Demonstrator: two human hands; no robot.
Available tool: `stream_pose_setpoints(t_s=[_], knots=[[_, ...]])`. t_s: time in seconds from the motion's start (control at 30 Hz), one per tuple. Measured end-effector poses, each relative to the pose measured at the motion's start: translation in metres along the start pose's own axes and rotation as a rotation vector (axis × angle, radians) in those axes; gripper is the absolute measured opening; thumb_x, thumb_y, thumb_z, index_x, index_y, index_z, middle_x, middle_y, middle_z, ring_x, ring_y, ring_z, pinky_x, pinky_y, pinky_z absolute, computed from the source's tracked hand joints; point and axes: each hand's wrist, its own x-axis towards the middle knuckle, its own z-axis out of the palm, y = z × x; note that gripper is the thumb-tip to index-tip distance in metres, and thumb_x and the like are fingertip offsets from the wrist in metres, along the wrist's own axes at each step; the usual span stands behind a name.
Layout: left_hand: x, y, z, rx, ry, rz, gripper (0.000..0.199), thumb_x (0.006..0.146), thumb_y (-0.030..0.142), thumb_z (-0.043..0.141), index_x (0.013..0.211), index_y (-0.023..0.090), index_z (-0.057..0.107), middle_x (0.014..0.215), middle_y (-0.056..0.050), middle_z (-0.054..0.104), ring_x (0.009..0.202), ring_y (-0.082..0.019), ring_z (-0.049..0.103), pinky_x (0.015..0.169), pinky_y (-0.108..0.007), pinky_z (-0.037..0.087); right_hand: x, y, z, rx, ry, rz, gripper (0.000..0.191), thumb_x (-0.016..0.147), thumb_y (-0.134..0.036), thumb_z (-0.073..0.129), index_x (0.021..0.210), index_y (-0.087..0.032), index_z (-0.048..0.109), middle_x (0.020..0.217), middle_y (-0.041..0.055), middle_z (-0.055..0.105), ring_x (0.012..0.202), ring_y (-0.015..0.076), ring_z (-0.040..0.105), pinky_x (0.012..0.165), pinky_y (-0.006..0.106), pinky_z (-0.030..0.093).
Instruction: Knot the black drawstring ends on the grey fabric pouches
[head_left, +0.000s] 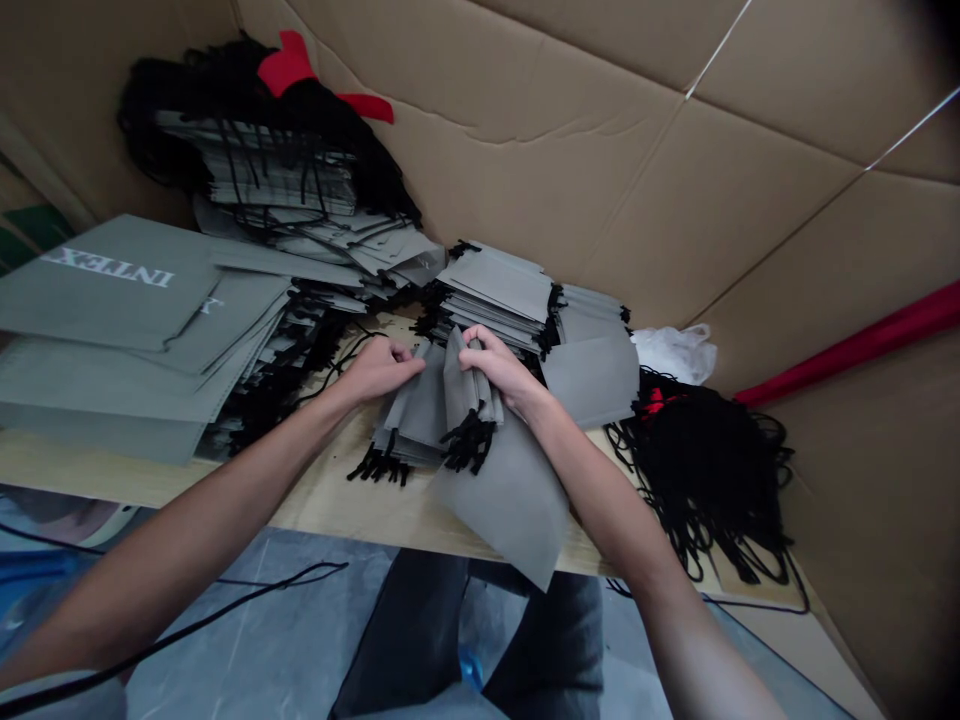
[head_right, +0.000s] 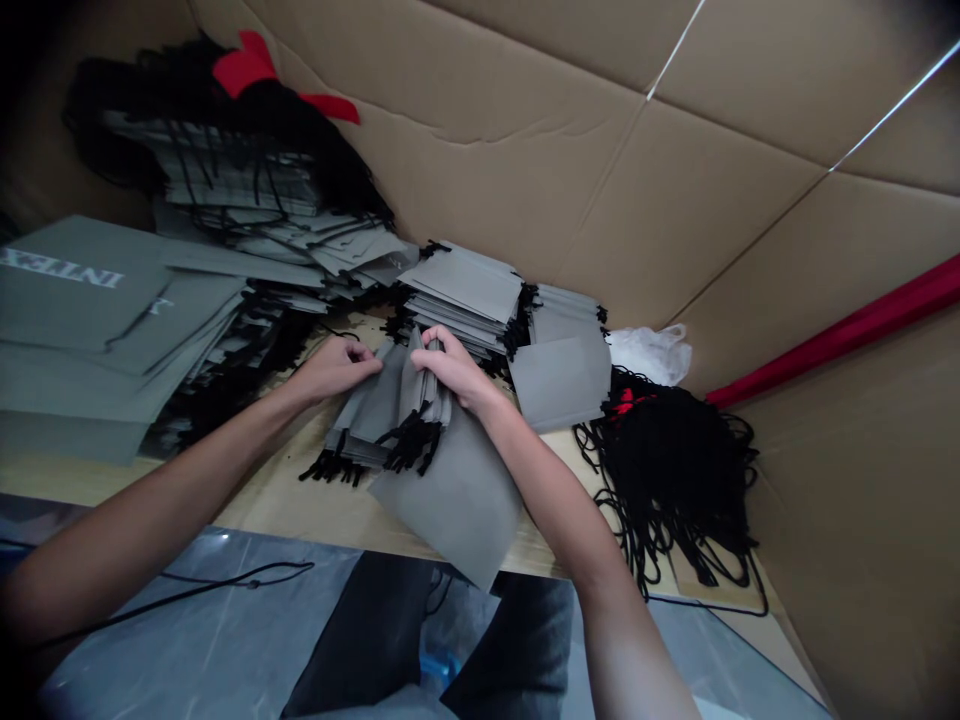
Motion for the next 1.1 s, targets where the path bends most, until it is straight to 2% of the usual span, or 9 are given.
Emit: stream_pose_setpoints(t_s=[0.13, 0.33, 0.4, 0.47, 0.6, 0.7, 0.87, 1.0, 1.1], knots=[[-0.006, 0.013, -0.004, -0.077, 0.008, 0.025, 0.042, 0.112, 0.047, 0.082, 0.141, 0.016, 0.075, 0.140, -0.011, 0.077, 0.121, -0.028, 0.079, 0.103, -0.048, 0.073, 0.000, 0.006, 0.009, -0.056, 0.018, -0.035, 0.041, 0.069, -0.035, 0.073, 0.103, -0.031, 0.050, 0.070, -0.0100, 0.057, 0.062, 0.0168, 0.049, 0.058, 0.026, 0.039], [-0.013, 0.029, 0.000, -0.217, -0.126, 0.044, 0.041, 0.115, 0.050, 0.078, 0.138, 0.016, 0.075, 0.129, -0.010, 0.079, 0.108, -0.023, 0.080, 0.094, -0.042, 0.074, -0.002, 0.013, 0.021, -0.127, 0.037, -0.079, 0.041, 0.076, -0.043, 0.079, 0.102, -0.029, 0.049, 0.079, -0.0087, 0.053, 0.074, 0.0166, 0.049, 0.069, 0.026, 0.038], [-0.012, 0.032, 0.001, -0.215, -0.149, 0.061, 0.040, 0.115, 0.050, 0.077, 0.136, 0.016, 0.075, 0.127, -0.010, 0.080, 0.106, -0.023, 0.080, 0.093, -0.041, 0.073, -0.004, 0.013, 0.023, -0.133, 0.041, -0.092, 0.051, 0.077, -0.055, 0.084, 0.101, -0.029, 0.047, 0.086, -0.0073, 0.057, 0.082, 0.0171, 0.051, 0.074, 0.026, 0.041], [-0.012, 0.032, 0.000, -0.180, -0.156, 0.087, 0.040, 0.115, 0.050, 0.077, 0.136, 0.016, 0.076, 0.127, -0.010, 0.080, 0.106, -0.023, 0.080, 0.093, -0.041, 0.073, -0.005, 0.013, 0.024, -0.137, 0.031, -0.092, 0.065, 0.070, -0.060, 0.092, 0.101, -0.029, 0.044, 0.091, -0.0069, 0.059, 0.088, 0.0176, 0.054, 0.078, 0.025, 0.042], [-0.010, 0.028, -0.001, -0.023, -0.112, 0.167, 0.040, 0.115, 0.049, 0.077, 0.136, 0.016, 0.075, 0.129, -0.010, 0.080, 0.109, -0.024, 0.080, 0.097, -0.043, 0.073, -0.007, 0.008, 0.020, -0.149, -0.018, -0.026, 0.065, 0.063, -0.045, 0.089, 0.105, -0.031, 0.042, 0.082, -0.0096, 0.056, 0.078, 0.0174, 0.054, 0.070, 0.025, 0.043], [-0.013, 0.025, 0.001, 0.155, -0.054, 0.265, 0.038, 0.113, 0.047, 0.081, 0.135, 0.016, 0.076, 0.133, -0.011, 0.079, 0.118, -0.026, 0.079, 0.105, -0.049, 0.071, -0.010, -0.007, 0.004, -0.170, -0.060, 0.049, 0.062, 0.063, -0.041, 0.080, 0.110, -0.033, 0.040, 0.073, -0.0114, 0.055, 0.063, 0.0187, 0.054, 0.060, 0.027, 0.042], [-0.019, 0.023, 0.011, 0.385, 0.027, 0.422, 0.041, 0.108, 0.047, 0.086, 0.135, 0.018, 0.077, 0.155, -0.014, 0.071, 0.147, -0.035, 0.066, 0.128, -0.063, 0.058, -0.025, -0.047, -0.046, -0.274, -0.060, 0.044, 0.060, 0.061, -0.036, 0.080, 0.109, -0.032, 0.044, 0.075, -0.0098, 0.057, 0.064, 0.0175, 0.052, 0.057, 0.026, 0.040], [-0.020, 0.023, 0.014, 0.460, 0.038, 0.490, 0.041, 0.107, 0.048, 0.086, 0.134, 0.019, 0.077, 0.156, -0.014, 0.069, 0.149, -0.036, 0.063, 0.130, -0.064, 0.054, -0.042, -0.072, -0.077, -0.413, -0.022, 0.020, 0.057, 0.063, -0.035, 0.081, 0.108, -0.031, 0.046, 0.080, -0.0082, 0.054, 0.066, 0.0164, 0.047, 0.059, 0.028, 0.038], [-0.018, 0.021, 0.013, 0.485, 0.034, 0.513, 0.042, 0.107, 0.050, 0.084, 0.135, 0.019, 0.077, 0.155, -0.013, 0.069, 0.147, -0.035, 0.064, 0.129, -0.063, 0.055, -0.052, -0.080, -0.082, -0.540, 0.019, 0.000, 0.055, 0.066, -0.034, 0.081, 0.108, -0.031, 0.047, 0.082, -0.0067, 0.053, 0.068, 0.0173, 0.046, 0.061, 0.030, 0.035]])
